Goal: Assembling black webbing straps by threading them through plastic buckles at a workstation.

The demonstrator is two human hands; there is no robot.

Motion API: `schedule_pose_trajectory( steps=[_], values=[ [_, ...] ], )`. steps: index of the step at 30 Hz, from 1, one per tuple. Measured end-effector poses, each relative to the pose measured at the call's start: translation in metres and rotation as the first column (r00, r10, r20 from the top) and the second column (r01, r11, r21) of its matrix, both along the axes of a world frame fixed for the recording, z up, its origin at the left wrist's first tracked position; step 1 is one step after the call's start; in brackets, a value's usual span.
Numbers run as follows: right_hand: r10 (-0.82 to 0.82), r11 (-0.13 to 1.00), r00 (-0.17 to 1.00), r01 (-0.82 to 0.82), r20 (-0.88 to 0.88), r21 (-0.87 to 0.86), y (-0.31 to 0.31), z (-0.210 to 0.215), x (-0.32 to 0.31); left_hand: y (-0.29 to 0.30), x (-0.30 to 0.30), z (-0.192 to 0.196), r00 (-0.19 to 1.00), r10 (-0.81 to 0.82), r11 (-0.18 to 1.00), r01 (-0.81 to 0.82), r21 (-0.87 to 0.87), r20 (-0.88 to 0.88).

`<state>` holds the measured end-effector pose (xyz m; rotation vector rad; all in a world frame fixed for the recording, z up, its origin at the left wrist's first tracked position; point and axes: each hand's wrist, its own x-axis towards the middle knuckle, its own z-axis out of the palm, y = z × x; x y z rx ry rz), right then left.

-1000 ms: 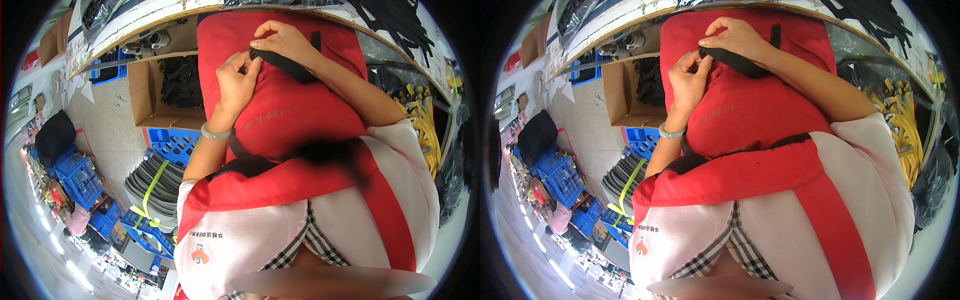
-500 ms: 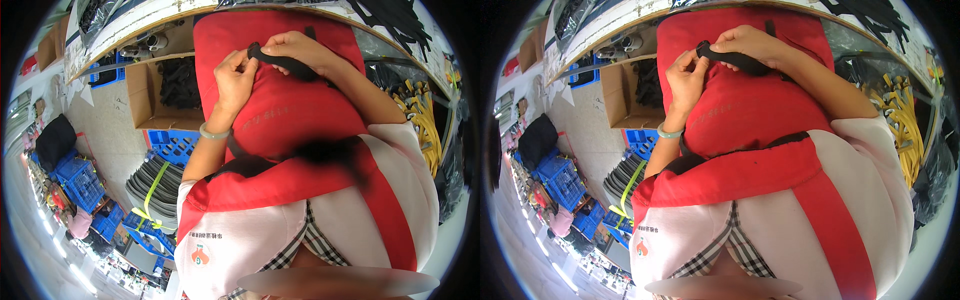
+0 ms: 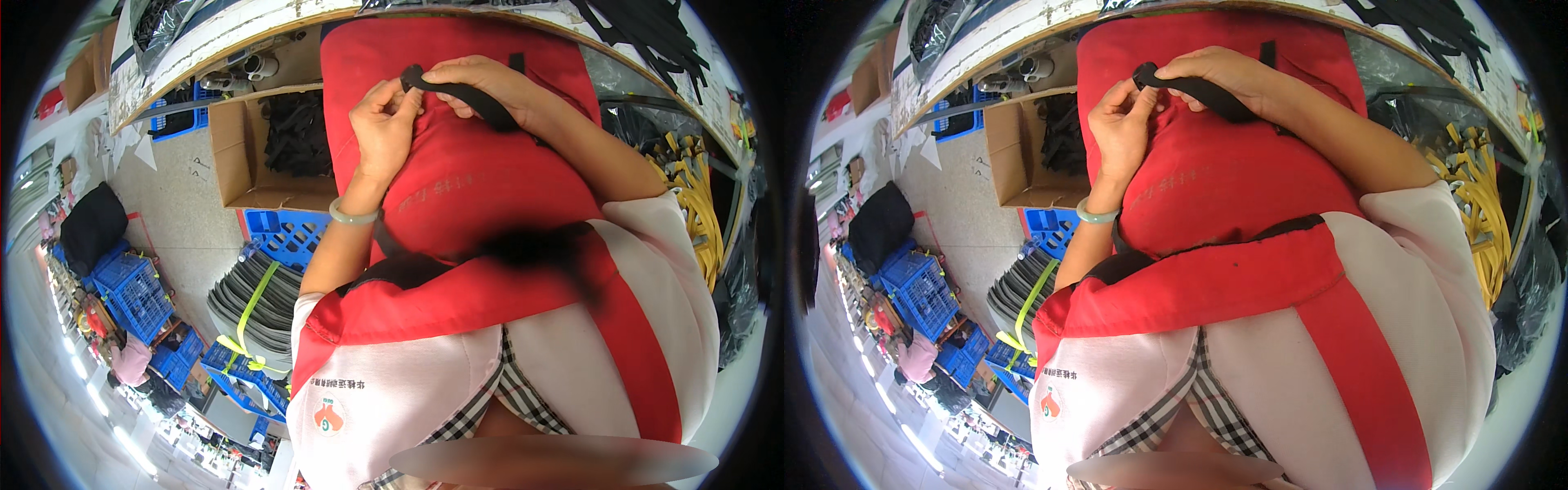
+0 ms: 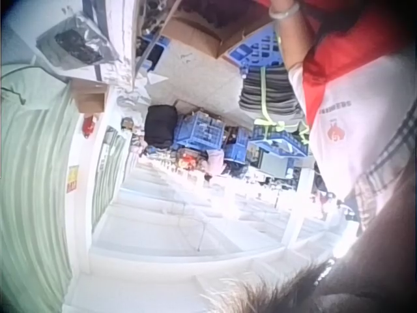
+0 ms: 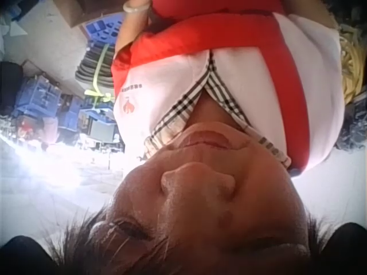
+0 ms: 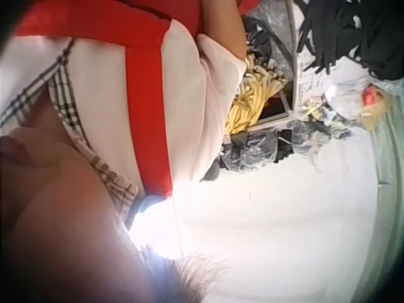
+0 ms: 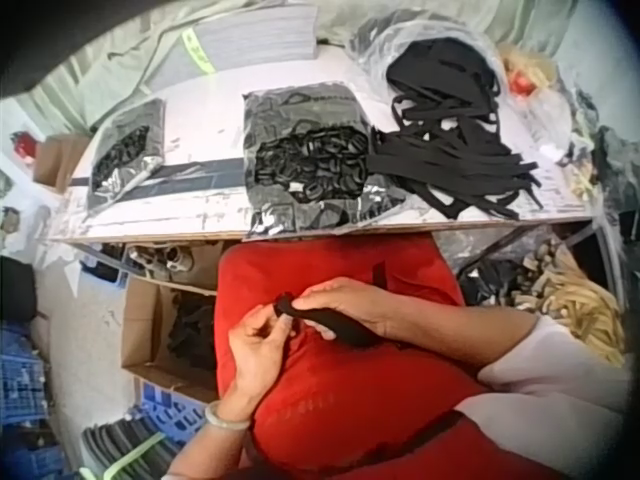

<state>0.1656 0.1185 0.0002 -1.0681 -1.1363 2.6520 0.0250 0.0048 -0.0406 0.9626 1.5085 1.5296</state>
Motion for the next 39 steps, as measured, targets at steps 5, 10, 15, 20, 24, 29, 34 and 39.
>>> schedule_pose_trajectory(
  steps=[5,10,15,20,24,29,34,39],
  values=[
    [-0.042,0.999,0.999,0.041,-0.031,-0.026,-0.004,0.001,0.0,0.002,-0.002,0.006,0.946,0.017,0.999,-0.002,0.048,-0.323],
    [-0.16,0.978,0.974,0.134,-0.162,-0.16,-0.003,-0.009,-0.003,0.005,-0.003,0.01,0.893,0.034,0.996,0.005,0.085,-0.45],
    [-0.092,0.991,0.991,0.101,-0.096,0.091,-0.003,-0.013,-0.004,0.004,-0.006,0.007,0.911,0.004,0.999,0.018,0.048,-0.411],
    [-0.025,0.971,0.996,0.044,-0.085,0.234,0.007,-0.013,0.001,0.002,-0.011,0.01,0.783,-0.121,0.987,0.161,0.012,-0.61],
    [0.03,0.973,0.993,-0.003,-0.111,0.231,0.009,-0.012,0.0,0.001,-0.015,0.016,0.92,-0.024,0.992,0.071,-0.106,0.392],
    [0.034,0.608,0.99,0.091,-0.14,0.789,0.0,-0.012,-0.007,0.004,-0.023,0.02,0.685,-0.047,0.976,0.185,-0.111,0.727],
    [-0.046,0.64,0.974,0.198,-0.22,0.742,-0.014,0.056,-0.002,0.016,-0.018,0.039,0.792,0.022,1.0,-0.022,-0.006,0.611],
    [0.016,0.774,0.997,-0.063,0.081,0.629,0.0,0.032,0.001,0.016,-0.015,0.035,0.863,0.065,0.997,-0.037,-0.065,0.5]
  ],
)
